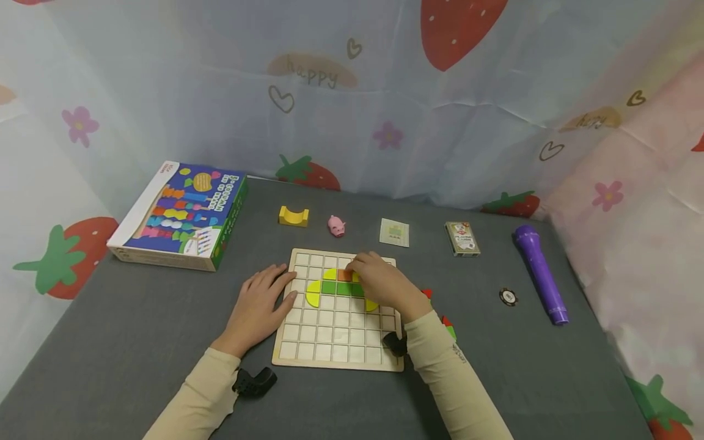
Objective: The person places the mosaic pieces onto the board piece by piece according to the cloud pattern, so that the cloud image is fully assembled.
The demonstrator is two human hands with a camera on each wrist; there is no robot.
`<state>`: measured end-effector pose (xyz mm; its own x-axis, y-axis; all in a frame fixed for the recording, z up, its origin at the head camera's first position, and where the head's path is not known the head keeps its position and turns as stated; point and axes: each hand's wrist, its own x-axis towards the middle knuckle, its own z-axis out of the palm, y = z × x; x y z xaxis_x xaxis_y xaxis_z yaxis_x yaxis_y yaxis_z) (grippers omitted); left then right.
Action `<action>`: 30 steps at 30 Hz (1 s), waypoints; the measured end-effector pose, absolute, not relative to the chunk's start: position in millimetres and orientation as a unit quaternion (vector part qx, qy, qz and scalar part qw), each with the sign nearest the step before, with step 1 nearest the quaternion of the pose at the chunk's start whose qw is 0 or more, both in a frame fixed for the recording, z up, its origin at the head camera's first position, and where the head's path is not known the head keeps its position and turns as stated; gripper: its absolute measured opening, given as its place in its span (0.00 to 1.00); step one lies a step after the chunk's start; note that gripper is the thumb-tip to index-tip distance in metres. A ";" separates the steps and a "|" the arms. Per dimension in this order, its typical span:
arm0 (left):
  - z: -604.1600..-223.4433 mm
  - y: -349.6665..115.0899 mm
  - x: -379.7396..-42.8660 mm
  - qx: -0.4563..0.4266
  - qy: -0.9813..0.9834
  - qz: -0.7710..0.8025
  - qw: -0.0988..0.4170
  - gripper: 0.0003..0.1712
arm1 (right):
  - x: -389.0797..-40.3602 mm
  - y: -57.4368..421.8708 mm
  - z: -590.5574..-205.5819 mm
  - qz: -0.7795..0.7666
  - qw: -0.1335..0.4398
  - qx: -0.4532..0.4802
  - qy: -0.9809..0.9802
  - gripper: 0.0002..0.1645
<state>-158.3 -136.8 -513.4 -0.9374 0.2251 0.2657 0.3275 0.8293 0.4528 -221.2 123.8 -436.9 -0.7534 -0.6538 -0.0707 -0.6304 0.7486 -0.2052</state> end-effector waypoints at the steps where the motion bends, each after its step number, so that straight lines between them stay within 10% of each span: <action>1: -513.6 -137.0 -157.9 -0.144 -0.952 -0.253 0.100 0.27 | -221.6 123.8 -438.0 -0.084 0.067 -0.346 0.932 0.18; 30: -511.6 -136.6 -157.2 -0.145 -0.950 -0.257 0.101 0.27 | -189.2 251.4 -434.2 -0.172 0.125 -0.173 0.962 0.21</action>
